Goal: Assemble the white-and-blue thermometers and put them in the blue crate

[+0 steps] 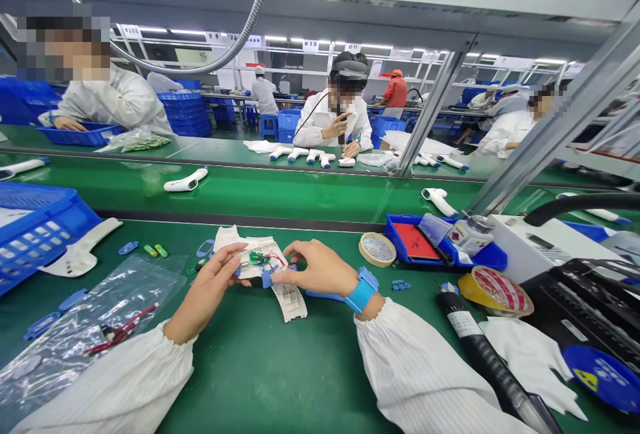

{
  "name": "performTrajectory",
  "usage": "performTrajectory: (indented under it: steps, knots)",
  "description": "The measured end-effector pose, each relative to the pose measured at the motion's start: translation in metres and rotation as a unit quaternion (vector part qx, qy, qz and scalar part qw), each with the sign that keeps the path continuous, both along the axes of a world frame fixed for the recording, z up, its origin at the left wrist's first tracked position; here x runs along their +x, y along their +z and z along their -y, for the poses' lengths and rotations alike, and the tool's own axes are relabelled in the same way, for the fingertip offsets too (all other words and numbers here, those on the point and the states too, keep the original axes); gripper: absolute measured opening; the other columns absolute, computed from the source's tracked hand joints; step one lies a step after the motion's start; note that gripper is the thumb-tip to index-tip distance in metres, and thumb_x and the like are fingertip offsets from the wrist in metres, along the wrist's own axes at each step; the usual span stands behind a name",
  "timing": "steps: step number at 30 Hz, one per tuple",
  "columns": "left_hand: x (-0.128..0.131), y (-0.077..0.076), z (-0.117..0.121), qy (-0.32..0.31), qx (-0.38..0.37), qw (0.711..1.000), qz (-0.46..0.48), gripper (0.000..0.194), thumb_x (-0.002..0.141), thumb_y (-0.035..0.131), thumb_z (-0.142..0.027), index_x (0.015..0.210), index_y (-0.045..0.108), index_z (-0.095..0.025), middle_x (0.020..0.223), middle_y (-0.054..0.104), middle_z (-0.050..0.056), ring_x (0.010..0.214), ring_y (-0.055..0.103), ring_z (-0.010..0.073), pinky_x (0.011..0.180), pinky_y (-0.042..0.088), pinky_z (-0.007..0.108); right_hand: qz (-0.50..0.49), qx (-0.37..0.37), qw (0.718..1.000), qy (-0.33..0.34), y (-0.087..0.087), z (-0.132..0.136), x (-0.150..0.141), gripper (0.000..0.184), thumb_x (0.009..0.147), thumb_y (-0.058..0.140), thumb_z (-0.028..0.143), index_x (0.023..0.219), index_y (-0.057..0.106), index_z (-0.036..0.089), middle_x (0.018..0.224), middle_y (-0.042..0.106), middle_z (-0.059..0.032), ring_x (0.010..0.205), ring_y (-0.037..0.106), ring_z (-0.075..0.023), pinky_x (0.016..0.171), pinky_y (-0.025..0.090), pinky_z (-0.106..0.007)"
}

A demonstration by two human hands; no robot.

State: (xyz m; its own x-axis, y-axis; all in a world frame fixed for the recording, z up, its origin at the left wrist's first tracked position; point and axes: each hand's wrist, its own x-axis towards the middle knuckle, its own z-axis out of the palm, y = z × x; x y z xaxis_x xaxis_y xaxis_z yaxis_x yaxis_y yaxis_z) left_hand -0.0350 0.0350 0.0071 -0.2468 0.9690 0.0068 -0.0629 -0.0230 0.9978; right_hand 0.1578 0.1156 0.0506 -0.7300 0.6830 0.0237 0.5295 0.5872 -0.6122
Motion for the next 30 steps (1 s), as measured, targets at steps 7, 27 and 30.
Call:
performTrajectory:
  steps: [7, 27, 30]
  knots:
    - [-0.002, -0.003, -0.001, 0.011, -0.033, 0.999, 0.029, 0.047, 0.071, 0.059, -0.049, 0.106, 0.056, -0.017, 0.104, 0.058, 0.005, 0.072, 0.056, 0.0135, 0.063, 0.051, 0.027, 0.021, 0.12, 0.992, 0.024, 0.0, 0.004, -0.001, 0.026, 0.075, 0.071, 0.029, 0.098, 0.062, 0.022, 0.09, 0.066, -0.0014, 0.087, 0.055, -0.02, 0.078, 0.039, -0.035]
    - [0.003, -0.006, -0.001, -0.026, -0.073, 0.996, 0.032, 0.042, 0.07, 0.06, -0.042, 0.105, 0.052, -0.02, 0.076, 0.052, -0.001, 0.061, 0.052, 0.013, 0.05, 0.045, 0.024, -0.216, -0.2, 0.955, -0.028, -0.007, 0.013, -0.017, 0.031, 0.085, 0.05, 0.048, 0.098, 0.053, 0.02, 0.059, 0.048, 0.005, 0.057, 0.052, -0.013, 0.055, 0.04, -0.025]
    - [0.001, -0.002, 0.001, -0.072, -0.084, 0.994, 0.017, 0.039, 0.073, 0.053, -0.027, 0.112, 0.054, -0.023, 0.074, 0.05, -0.002, 0.062, 0.051, 0.0126, 0.055, 0.043, 0.024, -0.267, -0.289, 0.919, -0.028, -0.009, 0.012, -0.018, 0.042, 0.078, 0.055, 0.056, 0.096, 0.055, 0.018, 0.06, 0.048, 0.0047, 0.052, 0.048, -0.0099, 0.053, 0.039, -0.024]
